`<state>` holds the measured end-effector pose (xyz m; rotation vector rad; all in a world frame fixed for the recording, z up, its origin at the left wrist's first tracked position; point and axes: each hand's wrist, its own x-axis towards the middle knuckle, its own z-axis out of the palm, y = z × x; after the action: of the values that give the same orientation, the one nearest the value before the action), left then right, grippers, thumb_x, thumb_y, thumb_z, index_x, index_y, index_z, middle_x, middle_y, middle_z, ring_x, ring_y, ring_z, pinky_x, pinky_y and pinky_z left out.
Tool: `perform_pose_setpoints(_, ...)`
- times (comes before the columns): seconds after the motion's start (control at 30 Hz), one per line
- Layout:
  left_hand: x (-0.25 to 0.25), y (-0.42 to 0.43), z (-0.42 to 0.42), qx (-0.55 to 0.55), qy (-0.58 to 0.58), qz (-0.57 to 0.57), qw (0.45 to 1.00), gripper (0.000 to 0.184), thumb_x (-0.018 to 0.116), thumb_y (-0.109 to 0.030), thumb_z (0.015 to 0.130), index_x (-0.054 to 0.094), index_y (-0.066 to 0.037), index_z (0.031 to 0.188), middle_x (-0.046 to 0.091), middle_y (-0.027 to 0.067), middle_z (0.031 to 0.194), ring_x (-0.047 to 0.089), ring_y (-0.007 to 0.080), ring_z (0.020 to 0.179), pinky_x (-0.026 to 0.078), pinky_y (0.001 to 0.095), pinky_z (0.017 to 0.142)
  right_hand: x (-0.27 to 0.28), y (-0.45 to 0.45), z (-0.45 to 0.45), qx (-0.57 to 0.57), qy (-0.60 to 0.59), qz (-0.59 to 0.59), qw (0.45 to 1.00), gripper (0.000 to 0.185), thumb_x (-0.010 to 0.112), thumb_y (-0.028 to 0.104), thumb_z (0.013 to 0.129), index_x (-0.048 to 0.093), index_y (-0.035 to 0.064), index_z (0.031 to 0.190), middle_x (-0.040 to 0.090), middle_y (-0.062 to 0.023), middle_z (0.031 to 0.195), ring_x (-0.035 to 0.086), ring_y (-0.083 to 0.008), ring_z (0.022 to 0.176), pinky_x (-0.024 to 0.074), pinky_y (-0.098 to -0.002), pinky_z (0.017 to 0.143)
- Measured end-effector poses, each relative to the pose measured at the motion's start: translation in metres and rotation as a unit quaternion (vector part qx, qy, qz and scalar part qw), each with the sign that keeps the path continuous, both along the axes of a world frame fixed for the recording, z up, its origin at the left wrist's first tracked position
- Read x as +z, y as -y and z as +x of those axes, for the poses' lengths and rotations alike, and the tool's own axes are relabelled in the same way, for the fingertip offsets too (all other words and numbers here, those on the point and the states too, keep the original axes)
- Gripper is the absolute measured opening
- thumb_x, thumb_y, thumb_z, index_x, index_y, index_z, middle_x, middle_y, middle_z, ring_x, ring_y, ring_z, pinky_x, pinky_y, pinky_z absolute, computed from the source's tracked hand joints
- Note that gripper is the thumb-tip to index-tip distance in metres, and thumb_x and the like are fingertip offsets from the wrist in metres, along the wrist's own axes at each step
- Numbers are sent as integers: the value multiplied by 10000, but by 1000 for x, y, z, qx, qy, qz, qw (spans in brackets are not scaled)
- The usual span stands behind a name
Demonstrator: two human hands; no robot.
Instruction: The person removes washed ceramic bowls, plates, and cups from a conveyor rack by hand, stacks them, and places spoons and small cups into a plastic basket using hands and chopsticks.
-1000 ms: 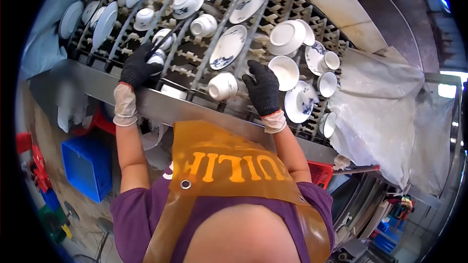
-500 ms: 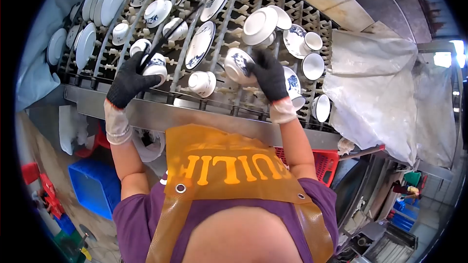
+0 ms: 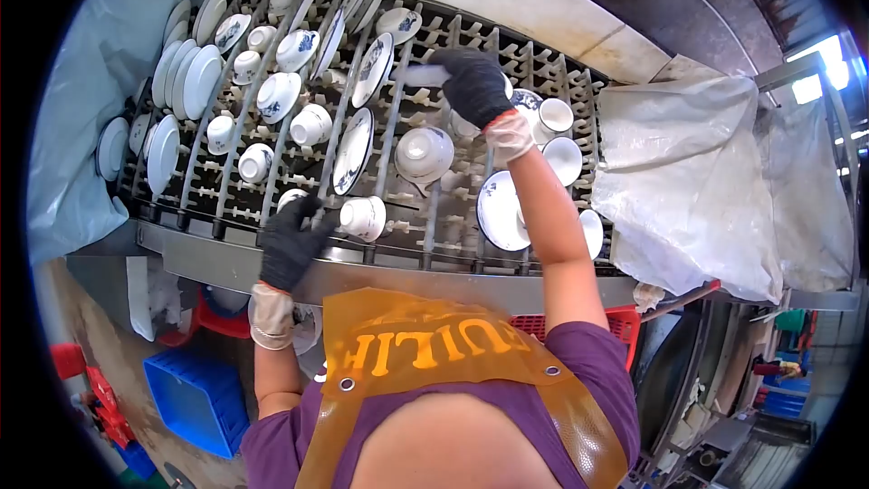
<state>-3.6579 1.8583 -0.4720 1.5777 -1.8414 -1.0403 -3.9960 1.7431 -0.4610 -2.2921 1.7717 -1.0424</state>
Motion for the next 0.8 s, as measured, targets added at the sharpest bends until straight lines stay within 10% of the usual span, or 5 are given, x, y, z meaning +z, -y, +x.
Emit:
perform_pose_setpoints(0.1, 1, -12, -36, -64, 65, 21, 996, 573, 766, -205, 647, 533, -3, 1130, 620, 148, 985, 620, 258, 873, 488, 337, 764, -8, 7, 9, 57, -262, -47, 962, 181, 556, 88, 704, 634, 187, 833, 624, -36, 959, 537, -249, 1021, 339, -448, 927)
perform_pose_setpoints(0.17, -10, -15, -41, -76, 117, 12, 990, 655, 771, -227, 645, 481, -10, 1191, 595, 178, 1048, 595, 312, 937, 469, 367, 813, -25, 12, 1, 31, -120, -143, 982, 270, 540, 89, 733, 633, 177, 971, 582, -95, 1073, 529, -286, 1027, 357, -489, 907)
perform_pose_setpoints(0.3, -10, -21, -51, -73, 179, -3, 981, 729, 761, -204, 608, 422, -15, 1225, 529, 203, 1128, 519, 348, 1058, 425, 382, 894, -71, 14, -30, -213, -84, 157, 961, 512, 606, 171, 726, 483, 111, 1219, 576, -191, 1077, 542, -335, 1010, 431, -442, 852)
perform_pose_setpoints(0.57, -28, -20, -101, -200, 135, -100, 965, 453, 722, -208, 634, 574, -71, 1040, 597, 158, 878, 578, 366, 802, 458, 435, 737, -128, 74, -127, -120, 251, 66, 958, 411, 674, 267, 703, 599, 102, 1072, 635, -160, 973, 611, -324, 897, 476, -386, 785)
perform_pose_setpoints(0.8, -35, -33, -81, -110, 18, 22, 994, 256, 667, -122, 735, 615, -40, 971, 618, 117, 835, 591, 219, 791, 468, 330, 712, -97, -15, -193, -342, -61, 352, 869, 485, 727, 309, 644, 614, 74, 1053, 566, -207, 1131, 557, -341, 1042, 465, -410, 870)
